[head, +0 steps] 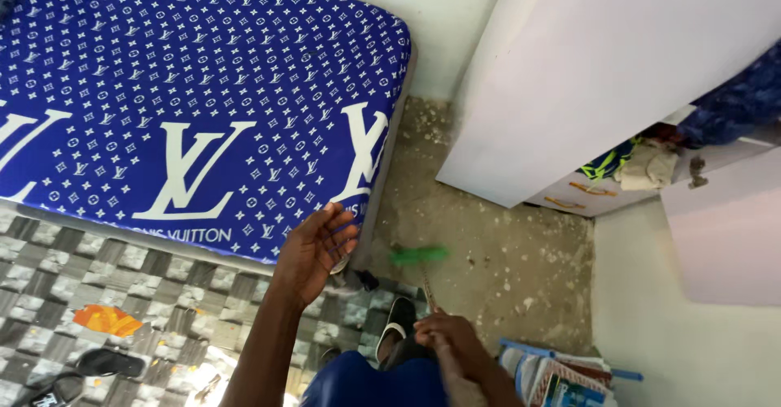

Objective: The person cleans a broom head by hand, pulling debris from the bristles while holding the handle, and then taps the broom against the floor.

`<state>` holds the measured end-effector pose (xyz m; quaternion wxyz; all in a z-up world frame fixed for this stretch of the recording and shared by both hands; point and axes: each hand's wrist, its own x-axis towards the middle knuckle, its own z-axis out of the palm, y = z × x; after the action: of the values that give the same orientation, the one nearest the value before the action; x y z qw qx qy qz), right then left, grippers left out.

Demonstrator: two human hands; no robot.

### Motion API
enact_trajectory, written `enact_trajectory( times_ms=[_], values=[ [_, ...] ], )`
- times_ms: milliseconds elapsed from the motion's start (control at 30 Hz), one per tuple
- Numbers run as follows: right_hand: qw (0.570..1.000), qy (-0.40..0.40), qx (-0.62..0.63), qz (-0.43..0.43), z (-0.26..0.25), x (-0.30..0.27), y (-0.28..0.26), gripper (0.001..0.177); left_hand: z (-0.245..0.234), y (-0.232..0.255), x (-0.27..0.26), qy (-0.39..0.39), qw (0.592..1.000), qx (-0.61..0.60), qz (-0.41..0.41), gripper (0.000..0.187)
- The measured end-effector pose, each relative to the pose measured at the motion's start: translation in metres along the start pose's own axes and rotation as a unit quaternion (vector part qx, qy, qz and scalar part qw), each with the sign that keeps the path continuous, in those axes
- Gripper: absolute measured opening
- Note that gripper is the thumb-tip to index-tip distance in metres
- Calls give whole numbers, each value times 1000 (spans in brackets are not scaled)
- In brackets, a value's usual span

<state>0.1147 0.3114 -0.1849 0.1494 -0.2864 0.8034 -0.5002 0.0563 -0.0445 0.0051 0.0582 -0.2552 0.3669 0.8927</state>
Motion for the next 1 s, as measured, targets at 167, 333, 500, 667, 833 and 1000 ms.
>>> enact_trajectory(
  times_ms=[167,333,500,667,833,1000],
  values=[
    [981,71,110,141,-46,-11,-32,15,-51,-7,-5,-32,996,-75,-34,25],
    [977,156,127,74,-24,-4,-66,11,-71,-17,-13,-51,995,-72,-48,24],
    [997,67,19,-14,26,9,-58,16,-73,-23,-29,-77,993,-64,-68,24],
    [978,-81,-188,-42,24,14,-71,13,-94,-1,-50,-71,995,-47,-52,27],
    [977,21,11,211,-8,5,-91,14,-106,-2,-49,-45,997,-47,-40,25],
    [992,40,2,117,23,-3,-46,24,-90,-9,-45,-88,992,-75,-50,22]
  ],
)
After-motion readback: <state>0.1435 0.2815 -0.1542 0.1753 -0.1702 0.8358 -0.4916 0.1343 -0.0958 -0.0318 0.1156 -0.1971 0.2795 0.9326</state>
